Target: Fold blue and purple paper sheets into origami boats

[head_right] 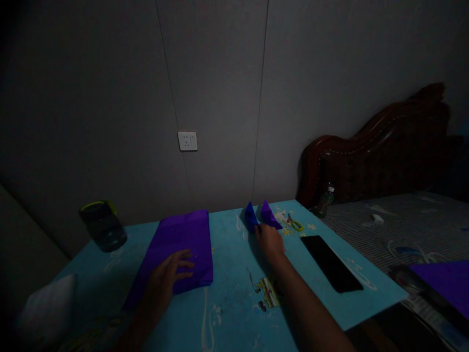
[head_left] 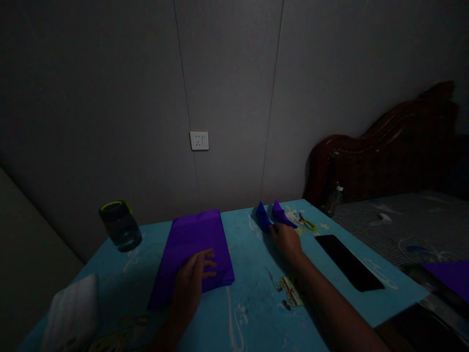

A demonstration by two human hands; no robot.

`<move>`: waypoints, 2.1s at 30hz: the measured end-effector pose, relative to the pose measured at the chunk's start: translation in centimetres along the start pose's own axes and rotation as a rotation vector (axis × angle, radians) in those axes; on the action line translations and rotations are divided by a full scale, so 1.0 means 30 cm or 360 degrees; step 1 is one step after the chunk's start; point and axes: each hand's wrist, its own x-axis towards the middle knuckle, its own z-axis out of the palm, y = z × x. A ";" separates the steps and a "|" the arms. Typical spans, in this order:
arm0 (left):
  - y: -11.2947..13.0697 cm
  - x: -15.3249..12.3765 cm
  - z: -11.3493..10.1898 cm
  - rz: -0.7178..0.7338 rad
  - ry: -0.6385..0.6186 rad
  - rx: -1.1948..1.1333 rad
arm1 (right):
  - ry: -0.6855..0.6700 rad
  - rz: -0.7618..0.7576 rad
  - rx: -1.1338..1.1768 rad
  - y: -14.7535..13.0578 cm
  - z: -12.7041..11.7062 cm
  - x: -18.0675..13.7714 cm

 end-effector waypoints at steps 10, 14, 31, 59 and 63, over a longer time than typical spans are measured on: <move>0.014 0.196 -0.218 0.0620 0.0020 0.1318 | 0.0030 0.0090 -0.0013 0.025 -0.014 0.012; -0.062 0.215 -0.293 0.0629 0.0145 0.1920 | 0.0074 0.0084 0.0002 0.013 -0.030 -0.004; -0.115 0.155 -0.278 0.0360 0.0246 0.1948 | -0.0452 -0.0712 0.0728 -0.228 0.061 -0.203; -0.024 0.147 -0.232 -0.0064 0.0210 0.0443 | -0.0628 -0.0930 0.1051 -0.229 0.086 -0.231; -0.005 0.133 -0.215 0.0008 0.0123 0.0320 | -0.0445 -0.0807 0.1117 -0.204 0.070 -0.193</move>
